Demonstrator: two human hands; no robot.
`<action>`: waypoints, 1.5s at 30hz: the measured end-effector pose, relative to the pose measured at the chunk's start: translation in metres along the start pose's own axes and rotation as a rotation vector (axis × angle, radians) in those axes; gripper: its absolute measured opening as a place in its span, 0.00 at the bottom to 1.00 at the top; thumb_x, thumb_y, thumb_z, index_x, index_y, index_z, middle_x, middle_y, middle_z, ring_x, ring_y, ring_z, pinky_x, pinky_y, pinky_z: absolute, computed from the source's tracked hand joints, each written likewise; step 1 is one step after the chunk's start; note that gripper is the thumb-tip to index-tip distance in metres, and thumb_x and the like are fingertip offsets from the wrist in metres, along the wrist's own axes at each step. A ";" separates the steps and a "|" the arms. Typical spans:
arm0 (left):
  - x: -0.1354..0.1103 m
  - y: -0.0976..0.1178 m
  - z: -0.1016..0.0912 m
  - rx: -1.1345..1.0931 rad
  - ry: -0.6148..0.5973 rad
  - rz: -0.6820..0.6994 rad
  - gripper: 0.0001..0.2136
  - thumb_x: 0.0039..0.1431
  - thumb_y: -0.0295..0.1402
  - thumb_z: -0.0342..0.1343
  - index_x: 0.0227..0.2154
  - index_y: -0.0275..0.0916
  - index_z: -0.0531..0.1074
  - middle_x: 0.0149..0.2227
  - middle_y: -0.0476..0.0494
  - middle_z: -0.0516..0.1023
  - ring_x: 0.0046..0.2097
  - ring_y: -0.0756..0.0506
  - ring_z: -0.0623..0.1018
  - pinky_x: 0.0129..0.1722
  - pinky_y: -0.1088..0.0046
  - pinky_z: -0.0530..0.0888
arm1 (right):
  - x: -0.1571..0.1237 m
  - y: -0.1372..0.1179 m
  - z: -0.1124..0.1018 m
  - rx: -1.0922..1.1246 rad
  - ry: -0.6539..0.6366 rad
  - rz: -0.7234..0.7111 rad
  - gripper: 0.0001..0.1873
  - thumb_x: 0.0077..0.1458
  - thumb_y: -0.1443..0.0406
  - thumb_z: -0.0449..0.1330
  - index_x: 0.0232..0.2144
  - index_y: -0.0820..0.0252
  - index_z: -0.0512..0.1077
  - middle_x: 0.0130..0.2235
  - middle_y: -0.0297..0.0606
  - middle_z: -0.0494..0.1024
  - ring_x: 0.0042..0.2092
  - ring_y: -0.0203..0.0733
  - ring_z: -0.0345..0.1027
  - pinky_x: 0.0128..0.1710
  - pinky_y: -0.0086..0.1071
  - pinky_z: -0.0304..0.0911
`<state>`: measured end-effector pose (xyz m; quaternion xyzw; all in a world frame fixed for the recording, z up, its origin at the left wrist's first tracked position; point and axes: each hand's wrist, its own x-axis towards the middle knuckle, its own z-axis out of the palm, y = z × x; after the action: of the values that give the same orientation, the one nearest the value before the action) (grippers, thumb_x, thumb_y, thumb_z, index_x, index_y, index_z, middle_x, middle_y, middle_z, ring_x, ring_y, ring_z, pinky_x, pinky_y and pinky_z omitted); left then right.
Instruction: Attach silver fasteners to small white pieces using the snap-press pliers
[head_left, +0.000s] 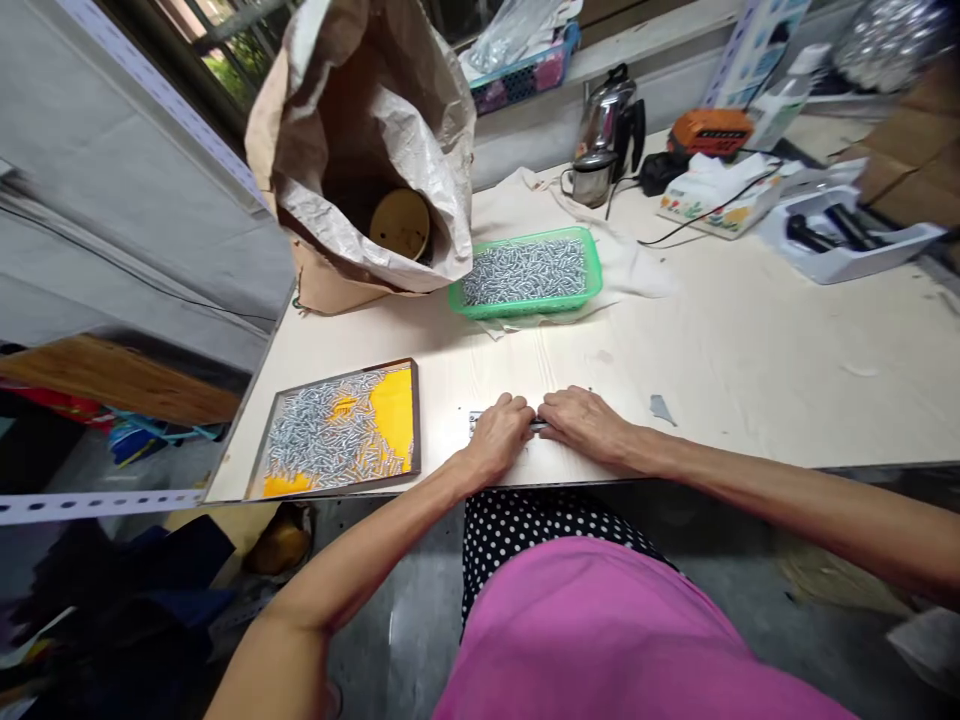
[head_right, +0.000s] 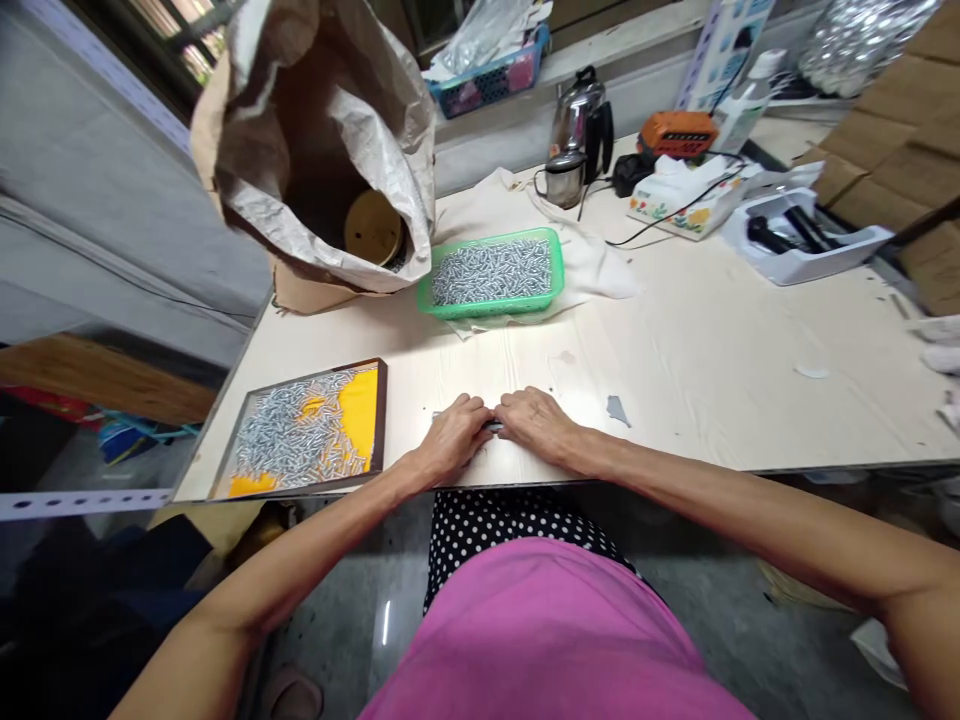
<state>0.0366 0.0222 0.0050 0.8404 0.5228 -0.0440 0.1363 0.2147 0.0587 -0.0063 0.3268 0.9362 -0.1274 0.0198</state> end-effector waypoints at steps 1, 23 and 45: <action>0.000 -0.001 0.001 0.001 0.013 0.003 0.04 0.66 0.28 0.55 0.40 0.38 0.73 0.42 0.42 0.77 0.49 0.41 0.73 0.49 0.64 0.75 | 0.000 0.003 0.000 0.005 0.009 0.005 0.08 0.64 0.63 0.62 0.40 0.64 0.76 0.40 0.45 0.78 0.43 0.47 0.70 0.42 0.36 0.56; -0.037 0.030 0.055 -0.228 0.329 0.115 0.23 0.72 0.39 0.47 0.64 0.36 0.62 0.65 0.29 0.68 0.69 0.34 0.63 0.67 0.42 0.61 | 0.063 0.012 -0.022 -0.090 0.130 -0.203 0.09 0.65 0.64 0.59 0.45 0.57 0.77 0.46 0.44 0.76 0.47 0.48 0.61 0.41 0.38 0.45; -0.071 -0.156 -0.018 -0.019 0.408 -0.661 0.12 0.65 0.31 0.51 0.39 0.37 0.82 0.40 0.39 0.80 0.47 0.40 0.76 0.50 0.64 0.72 | 0.065 -0.036 0.027 -0.103 0.308 -0.922 0.17 0.71 0.70 0.47 0.32 0.58 0.71 0.32 0.34 0.73 0.34 0.40 0.60 0.39 0.35 0.50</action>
<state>-0.1360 0.0308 0.0092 0.6166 0.7823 0.0875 0.0157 0.1402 0.0643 -0.0319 -0.1083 0.9806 -0.0268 -0.1612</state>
